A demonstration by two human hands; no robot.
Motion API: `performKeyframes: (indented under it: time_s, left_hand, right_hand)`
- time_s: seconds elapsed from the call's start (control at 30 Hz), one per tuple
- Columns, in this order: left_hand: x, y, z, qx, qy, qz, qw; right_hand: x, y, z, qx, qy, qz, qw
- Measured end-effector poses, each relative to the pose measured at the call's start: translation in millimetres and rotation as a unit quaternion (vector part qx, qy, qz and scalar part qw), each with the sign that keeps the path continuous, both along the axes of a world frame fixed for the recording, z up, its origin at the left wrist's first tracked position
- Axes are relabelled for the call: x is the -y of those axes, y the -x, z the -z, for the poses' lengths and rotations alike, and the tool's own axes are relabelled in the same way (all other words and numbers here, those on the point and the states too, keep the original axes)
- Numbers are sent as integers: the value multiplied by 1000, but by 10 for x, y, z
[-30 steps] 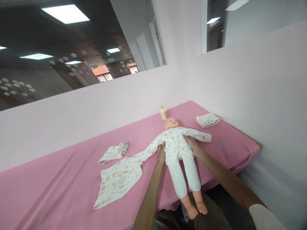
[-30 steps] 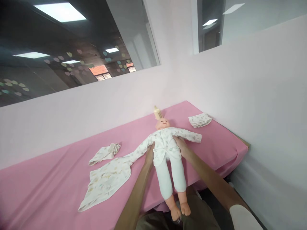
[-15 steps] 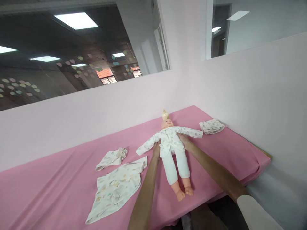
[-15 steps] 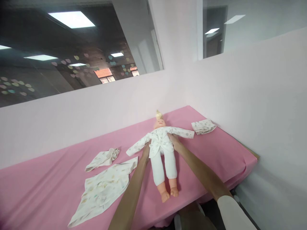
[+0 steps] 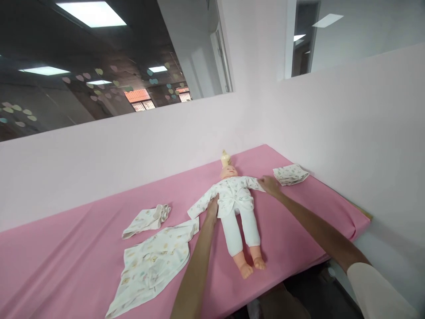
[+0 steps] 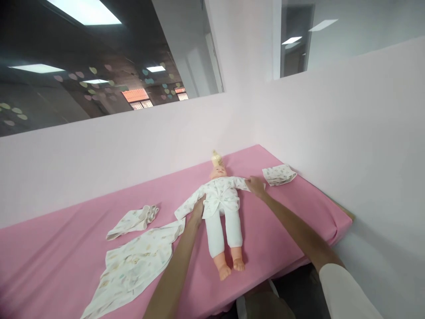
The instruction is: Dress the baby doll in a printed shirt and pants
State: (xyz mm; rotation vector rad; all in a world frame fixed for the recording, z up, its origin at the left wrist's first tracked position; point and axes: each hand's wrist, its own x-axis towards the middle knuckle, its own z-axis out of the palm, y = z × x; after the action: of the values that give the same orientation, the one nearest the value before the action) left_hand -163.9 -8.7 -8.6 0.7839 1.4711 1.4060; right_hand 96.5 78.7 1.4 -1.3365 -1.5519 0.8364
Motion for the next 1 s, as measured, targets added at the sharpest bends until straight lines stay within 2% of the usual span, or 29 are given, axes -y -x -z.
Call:
performKeyframes:
  time_s: [0.1, 0.2, 0.3, 0.37, 0.4, 0.43, 0.5, 0.6, 0.7, 0.77, 0.83, 0.9, 1.0]
  left_hand:
    - [51, 18, -2, -1, 27, -12, 1000]
    - [208, 56, -48, -8, 42, -12, 999]
    - [492, 37, -184, -81, 32, -58, 995]
    - [702, -65, -325, -154, -3, -81, 985]
    - [795, -151, -405, -175, -24, -67, 982]
    - [875, -257, -490, -185, -48, -32, 981]
    - [984, -519, -663, -198, -101, 53, 974]
    - [1053, -935, -885, -214, -175, 152, 949]
    - [1123, -1215, -1005, -237, -215, 186, 929]
    - [1225, -1266, -1019, -236, -218, 168, 932]
    - [1369, -1204, -989, -229, -205, 135, 942]
    - [1539, -1061, -936, -223, -180, 118, 951]
    - [1806, -801, -878, -195, -123, 118, 966]
  right_hand:
    - [-95, -429, -100, 106, 2, 86, 991]
    - [-77, -685, -157, 161, 10, 130, 978]
    - [-1, -745, -288, 176, 12, 152, 973]
    - [110, -698, -482, 174, -1, 162, 971]
    - [202, -655, -613, 154, -11, 158, 975]
    - [324, -601, -763, 132, -24, 150, 980]
    - [660, -475, -1101, -38, -50, 78, 995]
    - [1303, -303, -1623, -227, -88, -67, 968]
    - [1875, -252, -2034, -307, -106, -175, 930]
    - [2108, -304, -2198, -324, -124, -185, 920]
    - [2204, -416, -2258, -341, -149, -155, 915]
    - [2191, -566, -2207, -366, -170, -102, 909]
    - [2080, -793, -1919, -385, -164, -22, 908]
